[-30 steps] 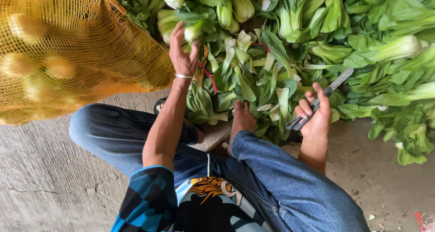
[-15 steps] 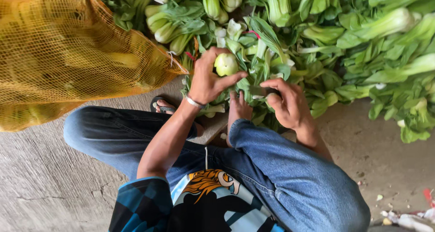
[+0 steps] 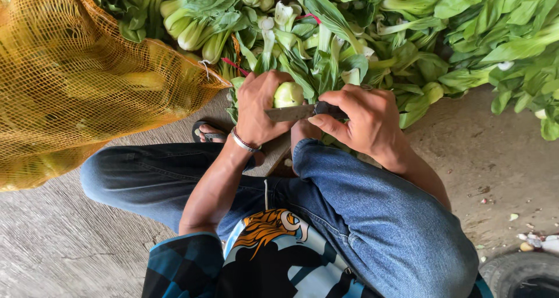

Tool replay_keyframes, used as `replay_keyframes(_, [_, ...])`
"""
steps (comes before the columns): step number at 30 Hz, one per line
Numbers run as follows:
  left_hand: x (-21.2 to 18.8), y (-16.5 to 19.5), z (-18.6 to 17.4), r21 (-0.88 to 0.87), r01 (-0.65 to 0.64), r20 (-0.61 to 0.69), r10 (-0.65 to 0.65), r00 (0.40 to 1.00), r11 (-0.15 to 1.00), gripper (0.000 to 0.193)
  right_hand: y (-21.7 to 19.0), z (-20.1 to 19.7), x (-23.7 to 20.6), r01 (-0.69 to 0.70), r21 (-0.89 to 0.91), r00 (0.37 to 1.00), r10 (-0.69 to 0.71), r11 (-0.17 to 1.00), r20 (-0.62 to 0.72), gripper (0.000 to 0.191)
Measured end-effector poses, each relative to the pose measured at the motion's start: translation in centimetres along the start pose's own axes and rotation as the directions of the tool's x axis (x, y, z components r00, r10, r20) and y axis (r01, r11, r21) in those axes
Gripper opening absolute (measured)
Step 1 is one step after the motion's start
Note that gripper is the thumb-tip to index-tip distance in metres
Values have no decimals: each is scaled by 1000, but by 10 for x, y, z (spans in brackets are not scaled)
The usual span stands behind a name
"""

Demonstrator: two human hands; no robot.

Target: The person sits on the floor next to a mesh sack of bok choy, picks up individual heads, and uses a small knife to trim the root ends, tossing trimmed heads onto a pile and discarding cut roots. They repeat this trimming cycle one head at a time throughout the episode.

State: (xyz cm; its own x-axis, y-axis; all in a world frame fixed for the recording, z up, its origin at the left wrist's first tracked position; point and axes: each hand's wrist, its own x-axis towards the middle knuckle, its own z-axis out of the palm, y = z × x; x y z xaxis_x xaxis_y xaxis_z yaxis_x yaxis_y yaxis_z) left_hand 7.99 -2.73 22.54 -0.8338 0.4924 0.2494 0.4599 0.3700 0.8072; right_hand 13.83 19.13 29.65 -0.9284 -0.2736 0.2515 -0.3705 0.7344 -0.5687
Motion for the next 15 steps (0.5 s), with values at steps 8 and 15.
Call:
replay_keyframes(8, [2,2,5,35,-86,58,84,995,996,44,-3,-4,4,-14,5,998,14,1000,60,35])
replay_keyframes(15, [-2,-1,4,12,-165,98,163,982,986,43,6,-3,-2,49,21,994,-51,999,99,36])
